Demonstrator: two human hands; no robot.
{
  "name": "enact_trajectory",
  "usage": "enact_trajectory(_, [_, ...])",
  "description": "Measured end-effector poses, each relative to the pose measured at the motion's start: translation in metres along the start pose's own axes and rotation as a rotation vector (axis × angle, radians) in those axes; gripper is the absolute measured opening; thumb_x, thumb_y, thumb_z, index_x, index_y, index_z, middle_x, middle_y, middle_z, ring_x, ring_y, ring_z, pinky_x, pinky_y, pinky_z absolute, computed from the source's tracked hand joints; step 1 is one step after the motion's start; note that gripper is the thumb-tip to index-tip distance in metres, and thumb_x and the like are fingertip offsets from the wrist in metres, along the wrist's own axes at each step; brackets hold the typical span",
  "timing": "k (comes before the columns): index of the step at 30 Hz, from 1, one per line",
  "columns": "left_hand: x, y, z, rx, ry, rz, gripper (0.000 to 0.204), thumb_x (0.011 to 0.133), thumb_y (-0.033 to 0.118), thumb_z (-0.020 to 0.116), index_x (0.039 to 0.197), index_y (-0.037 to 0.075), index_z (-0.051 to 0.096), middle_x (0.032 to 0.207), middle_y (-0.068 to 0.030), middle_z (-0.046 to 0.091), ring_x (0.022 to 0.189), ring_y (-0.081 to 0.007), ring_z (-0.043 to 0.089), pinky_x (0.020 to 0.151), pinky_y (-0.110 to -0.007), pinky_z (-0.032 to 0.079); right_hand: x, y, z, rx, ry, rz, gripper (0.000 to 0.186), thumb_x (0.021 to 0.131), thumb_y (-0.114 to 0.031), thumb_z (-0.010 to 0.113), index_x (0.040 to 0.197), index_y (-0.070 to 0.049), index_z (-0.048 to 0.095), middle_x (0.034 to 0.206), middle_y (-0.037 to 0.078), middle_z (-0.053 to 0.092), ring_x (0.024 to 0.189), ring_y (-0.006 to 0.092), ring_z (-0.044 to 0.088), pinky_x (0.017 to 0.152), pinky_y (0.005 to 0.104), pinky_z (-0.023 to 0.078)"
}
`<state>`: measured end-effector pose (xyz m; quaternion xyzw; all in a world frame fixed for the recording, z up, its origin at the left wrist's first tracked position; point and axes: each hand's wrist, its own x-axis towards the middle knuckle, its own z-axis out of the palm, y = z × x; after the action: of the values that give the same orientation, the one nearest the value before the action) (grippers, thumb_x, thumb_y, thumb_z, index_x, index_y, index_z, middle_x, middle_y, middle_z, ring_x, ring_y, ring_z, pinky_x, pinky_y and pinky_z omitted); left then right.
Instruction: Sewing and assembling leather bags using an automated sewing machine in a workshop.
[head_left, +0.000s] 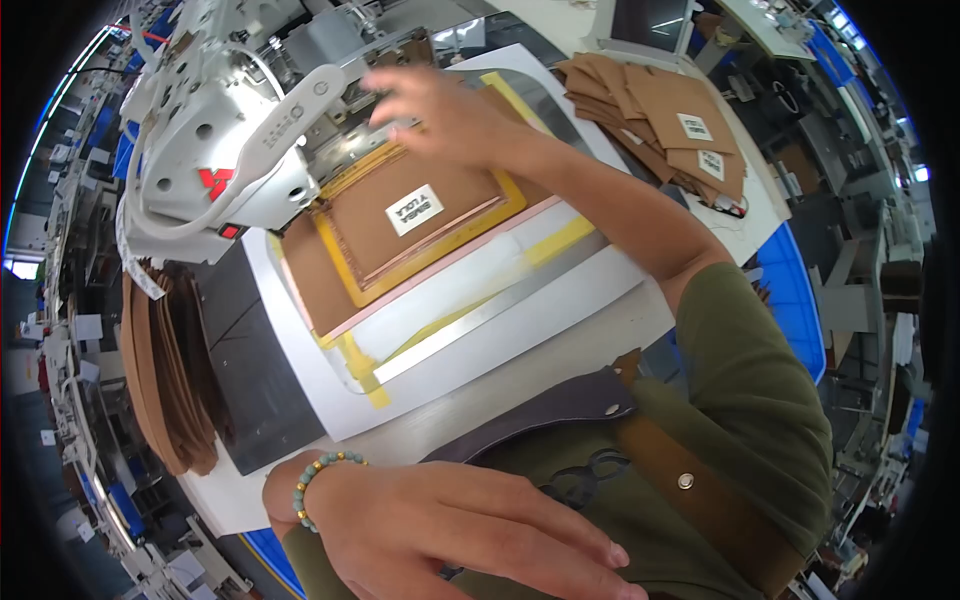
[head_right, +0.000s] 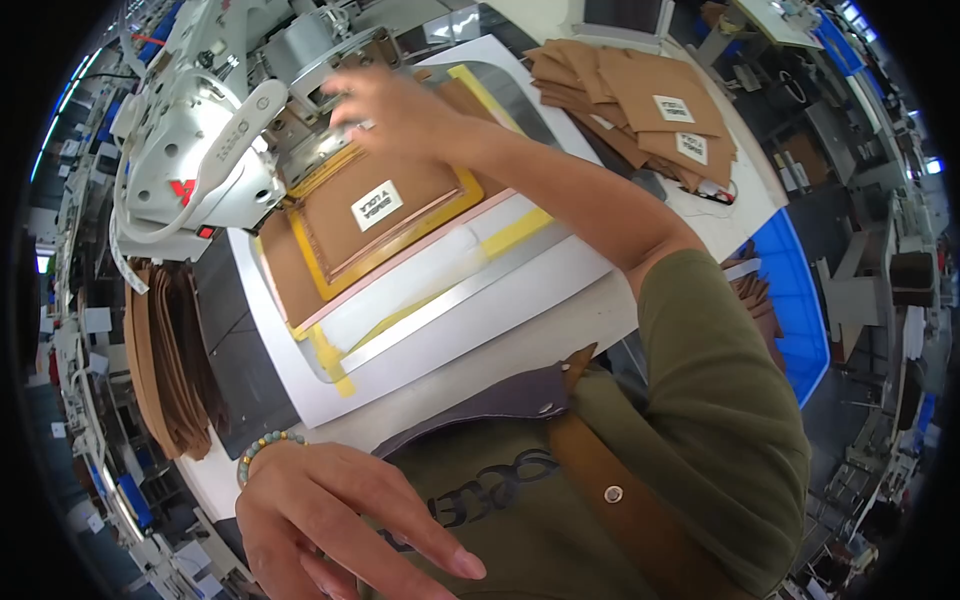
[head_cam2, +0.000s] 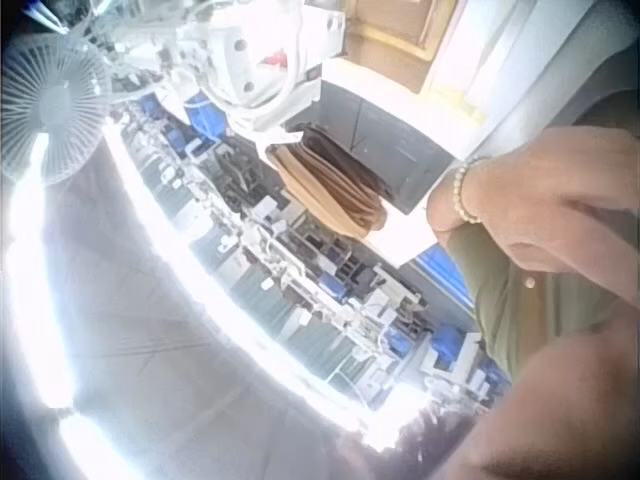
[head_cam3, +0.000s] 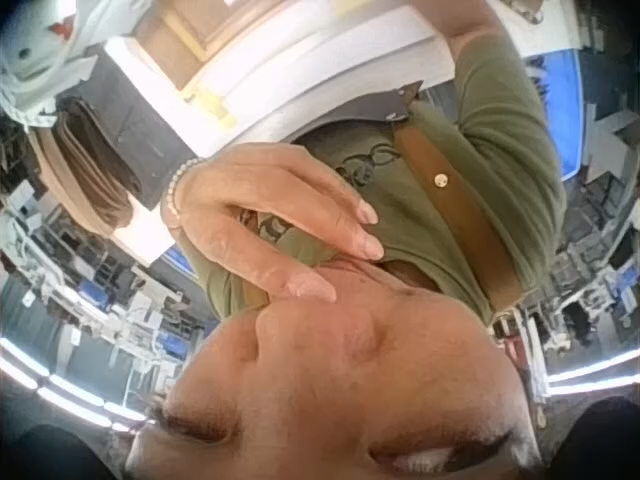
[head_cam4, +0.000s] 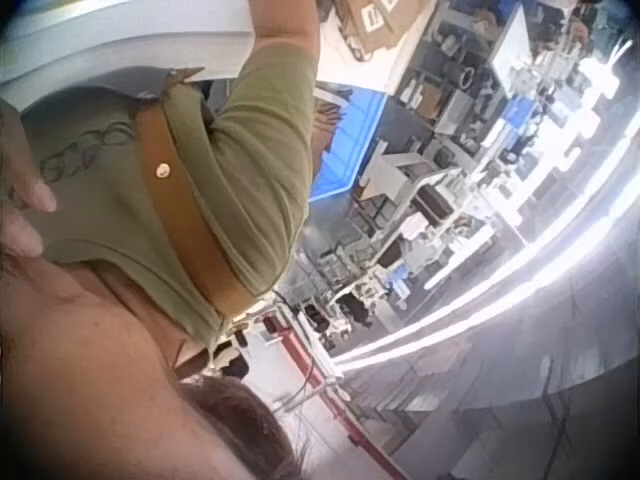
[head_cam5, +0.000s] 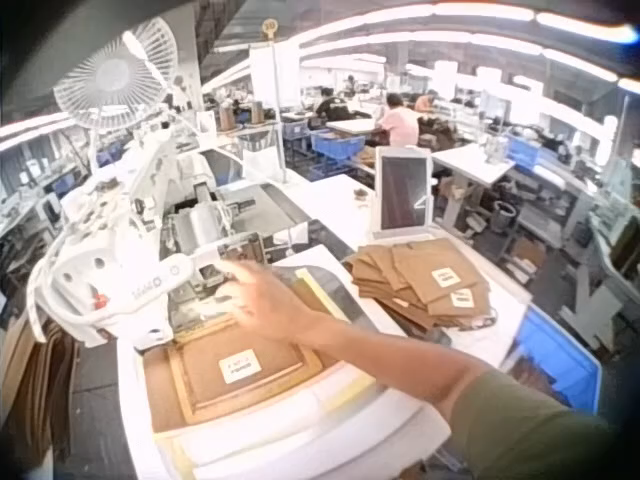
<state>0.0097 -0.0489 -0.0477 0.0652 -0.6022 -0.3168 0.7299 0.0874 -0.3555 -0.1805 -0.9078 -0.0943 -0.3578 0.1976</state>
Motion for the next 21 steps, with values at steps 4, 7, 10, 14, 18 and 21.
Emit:
enact_trajectory(4, [0.017,0.021,-0.014,-0.152,-0.188,-0.431,0.024,0.109,0.006,0.061,0.131,0.01,0.07,0.127,-0.0286,0.074,0.11,-0.0454,0.076,0.084,-0.046,0.066,-0.025,0.121,-0.107,-0.66,0.808,0.294,0.024,0.089,-0.016,0.079,0.111,-0.012,0.072,0.127,0.019,0.063,0.127,0.0428,0.053,0.111,0.0554,0.039])
enact_trajectory(7, [0.02,0.001,-0.009,-0.162,-0.128,-0.257,0.02,0.104,0.009,0.069,0.123,0.006,0.073,0.128,-0.0305,0.073,0.108,-0.0434,0.075,0.088,-0.046,0.066,-0.06,0.164,-0.137,-0.518,1.021,0.675,0.024,0.09,-0.022,0.077,0.11,-0.011,0.071,0.164,0.034,0.031,0.155,0.0547,0.022,0.124,0.0612,0.027])
enact_trajectory(10, [0.03,-0.01,-0.002,-0.211,-0.154,-0.038,0.02,0.1,0.012,0.077,0.118,0.002,0.076,0.126,-0.0333,0.072,0.107,-0.0418,0.074,0.093,-0.047,0.065,-0.118,0.201,-0.181,-0.783,0.701,0.923,0.025,0.086,-0.016,0.079,0.108,-0.012,0.069,0.158,0.037,0.038,0.153,0.0573,0.025,0.12,0.0666,0.029])
enact_trajectory(14, [0.024,0.007,-0.013,-0.137,-0.134,-0.167,0.032,0.101,0.018,0.078,0.129,0.004,0.071,0.127,-0.034,0.071,0.117,-0.0433,0.073,0.094,-0.048,0.064,-0.103,0.156,-0.142,-0.739,0.549,0.901,0.028,0.088,-0.016,0.078,0.113,-0.011,0.068,0.158,0.037,0.037,0.152,0.0557,0.026,0.122,0.0637,0.029])
enact_trajectory(18, [0.021,0.026,-0.065,0.733,-0.412,-0.462,0.033,0.098,0.001,0.066,0.131,0.004,0.069,0.128,-0.0239,0.073,0.108,-0.0407,0.076,0.087,-0.047,0.062,-0.077,0.053,-0.115,-0.201,0.28,0.344,0.024,0.093,-0.011,0.073,0.117,-0.01,0.069,0.148,0.021,0.058,0.143,0.0427,0.047,0.12,0.0506,0.039])
enact_trajectory(21, [-0.021,0.0,-0.103,1.571,-0.47,-0.649,0.049,0.092,0.002,0.068,0.14,0.0,0.063,0.136,-0.0183,0.07,0.126,-0.035,0.068,0.1,-0.045,0.054,-0.074,-0.007,-0.069,0.074,-0.272,0.217,0.031,0.104,-0.011,0.06,0.134,-0.007,0.067,0.151,0.016,0.061,0.142,0.0328,0.055,0.12,0.0476,0.044])
